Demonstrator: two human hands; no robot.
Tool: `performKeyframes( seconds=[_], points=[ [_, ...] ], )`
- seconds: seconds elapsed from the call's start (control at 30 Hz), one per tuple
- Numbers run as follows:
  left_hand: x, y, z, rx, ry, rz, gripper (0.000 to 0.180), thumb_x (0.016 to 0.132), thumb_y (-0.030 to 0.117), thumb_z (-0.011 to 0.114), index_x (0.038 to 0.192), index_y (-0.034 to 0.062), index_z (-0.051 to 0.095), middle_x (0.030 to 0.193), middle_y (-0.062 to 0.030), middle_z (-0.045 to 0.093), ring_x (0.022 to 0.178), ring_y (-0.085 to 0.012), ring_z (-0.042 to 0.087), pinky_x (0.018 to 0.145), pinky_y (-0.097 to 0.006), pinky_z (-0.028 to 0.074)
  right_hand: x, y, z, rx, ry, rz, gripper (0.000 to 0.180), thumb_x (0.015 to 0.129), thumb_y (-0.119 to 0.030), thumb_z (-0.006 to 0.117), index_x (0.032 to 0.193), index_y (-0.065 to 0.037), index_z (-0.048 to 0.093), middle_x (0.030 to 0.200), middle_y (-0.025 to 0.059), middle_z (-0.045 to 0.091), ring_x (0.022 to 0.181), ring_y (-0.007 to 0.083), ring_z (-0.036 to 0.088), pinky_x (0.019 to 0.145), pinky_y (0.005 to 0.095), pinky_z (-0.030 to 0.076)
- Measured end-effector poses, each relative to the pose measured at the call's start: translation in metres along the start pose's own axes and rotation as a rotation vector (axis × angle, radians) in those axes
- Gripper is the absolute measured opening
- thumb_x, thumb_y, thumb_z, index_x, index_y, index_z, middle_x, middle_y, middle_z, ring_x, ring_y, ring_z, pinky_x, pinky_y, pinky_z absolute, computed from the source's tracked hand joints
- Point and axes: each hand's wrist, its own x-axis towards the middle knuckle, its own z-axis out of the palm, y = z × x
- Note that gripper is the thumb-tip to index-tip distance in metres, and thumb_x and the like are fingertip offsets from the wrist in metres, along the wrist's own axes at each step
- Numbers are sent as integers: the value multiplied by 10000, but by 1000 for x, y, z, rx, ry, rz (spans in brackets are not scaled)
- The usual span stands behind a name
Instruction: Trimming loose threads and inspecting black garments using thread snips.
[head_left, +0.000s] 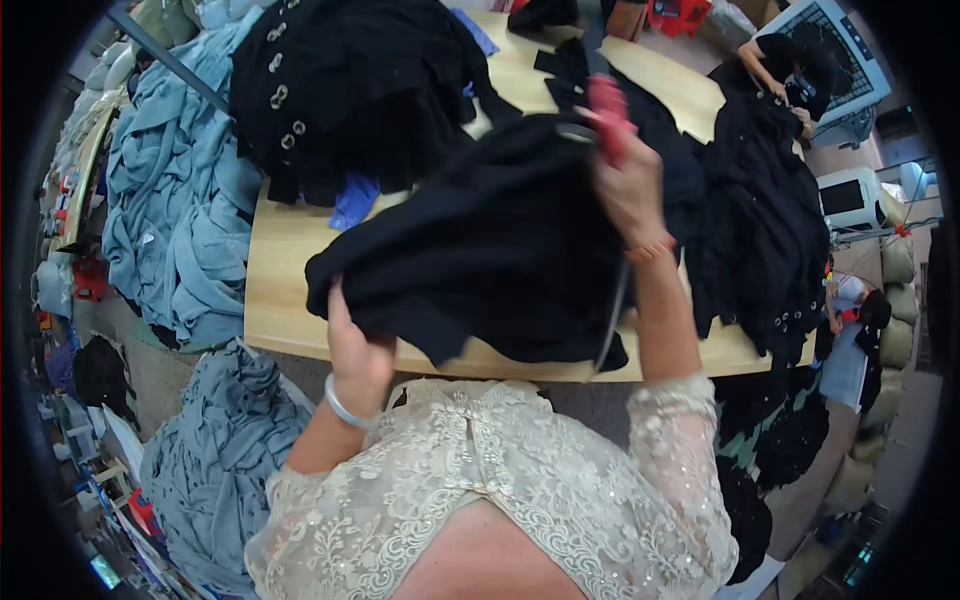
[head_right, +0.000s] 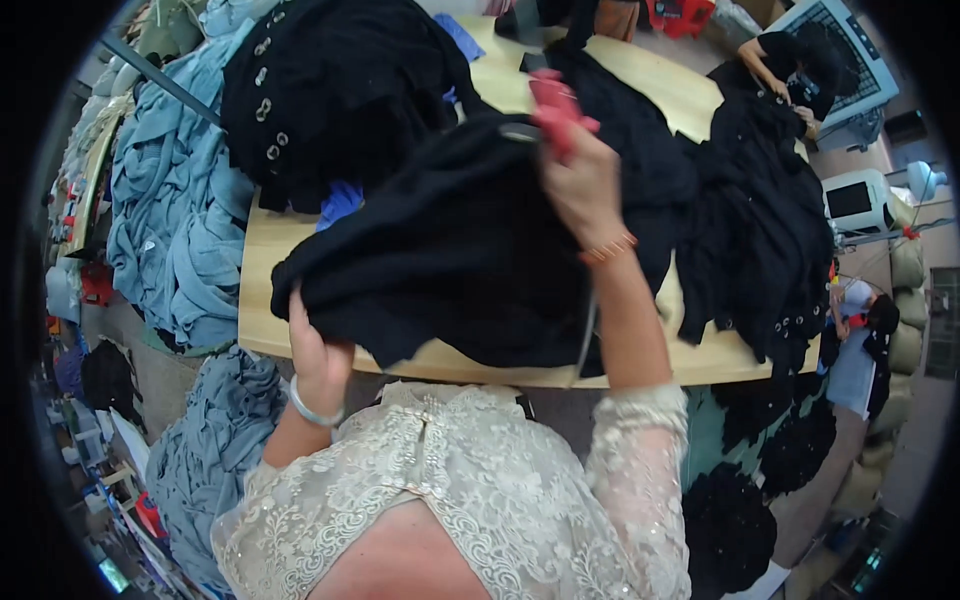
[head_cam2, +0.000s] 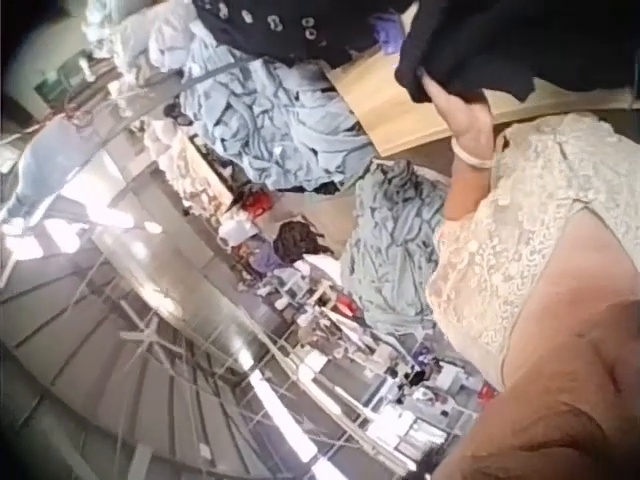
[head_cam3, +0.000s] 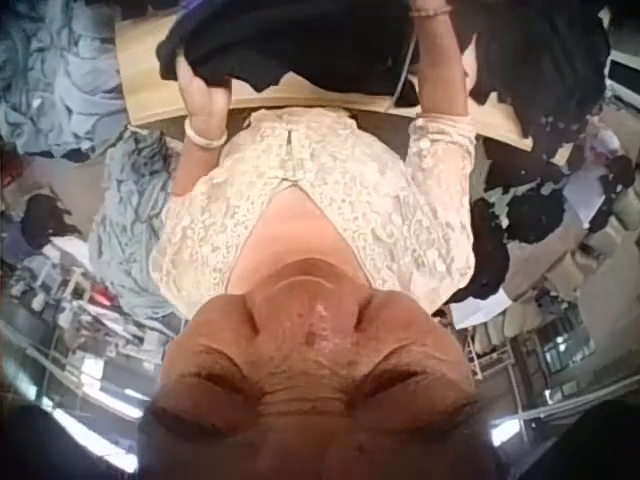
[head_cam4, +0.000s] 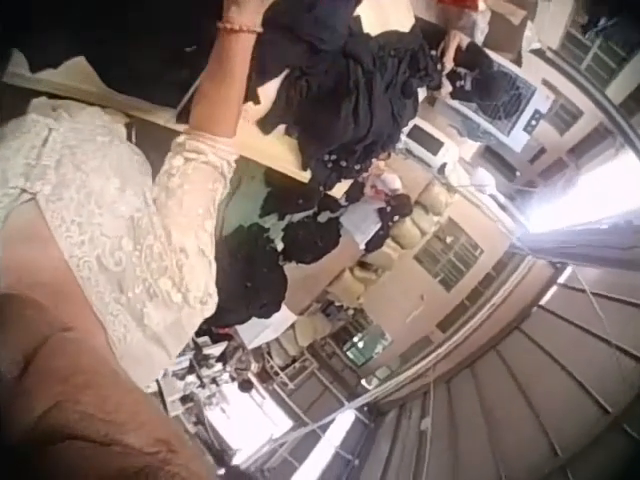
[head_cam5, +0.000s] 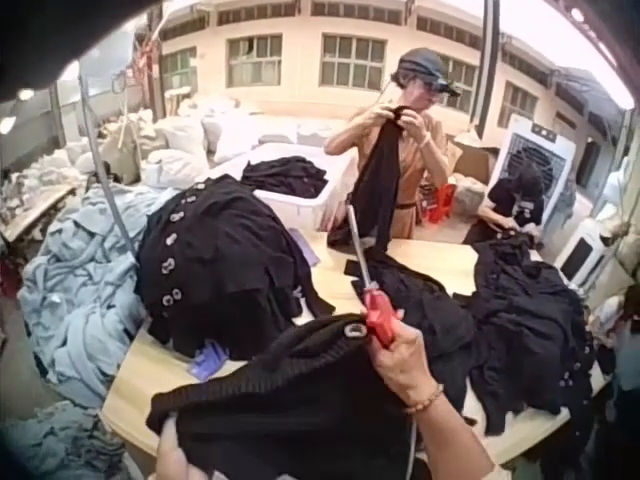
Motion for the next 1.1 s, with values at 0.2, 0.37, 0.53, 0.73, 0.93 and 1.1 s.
performKeyframes(
  seconds=[0.2, 0.37, 0.53, 0.73, 0.93, 1.1],
  points=[
    [28, -2, -180, 1326, 285, 198, 807, 811, 84, 742, 1498, 105, 319, 1459, -225, 331, 1195, -380, 518, 976, -447, 465, -48, -2, 116, -105, -303, 60, 318, 780, -268, 793, 943, -46, 634, 811, 174, 664, 802, 383, 655, 687, 431, 511],
    [51, 12, -200, 2220, -460, 568, 757, 696, -14, 673, 1413, 120, 473, 1452, -220, 372, 1271, -456, 407, 1086, -491, 353, -178, 19, 96, -111, -461, 220, 247, 786, -192, 773, 936, -60, 628, 815, 162, 663, 792, 378, 660, 682, 441, 515],
    [79, 41, -209, 2268, -1079, 341, 709, 702, 35, 668, 1384, 124, 497, 1505, -208, 343, 1204, -408, 470, 1086, -496, 360, -282, 61, 99, -414, -619, 201, 461, 784, -51, 652, 1233, -98, 561, 1437, 115, 497, 862, 374, 669, 720, 461, 543],
    [104, 53, -222, 2254, -1198, 541, 596, 656, 110, 750, 1233, 103, 604, 1311, -92, 552, 1047, -274, 524, 890, -409, 425, -274, 74, 122, -391, -425, 323, 413, 791, -123, 693, 1182, -81, 571, 1479, 112, 454, 880, 420, 644, 731, 495, 531],
    [110, 68, -177, 1970, -1077, 488, 423, 614, 50, 761, 1028, 134, 723, 1051, 6, 690, 1116, -272, 531, 949, -412, 390, -254, 80, 122, -336, -525, 277, 503, 764, -171, 745, 1207, -63, 532, 1233, 154, 600, 896, 415, 641, 752, 492, 529],
    [113, 111, -191, 1477, -431, -274, 192, 947, 154, 640, 1021, -17, 683, 920, -44, 686, 841, -94, 620, 778, -248, 497, -243, 69, 108, -389, -662, 310, 487, 718, -314, 801, 1048, -35, 577, 1010, 176, 663, 927, 397, 642, 799, 466, 520]
  ],
)
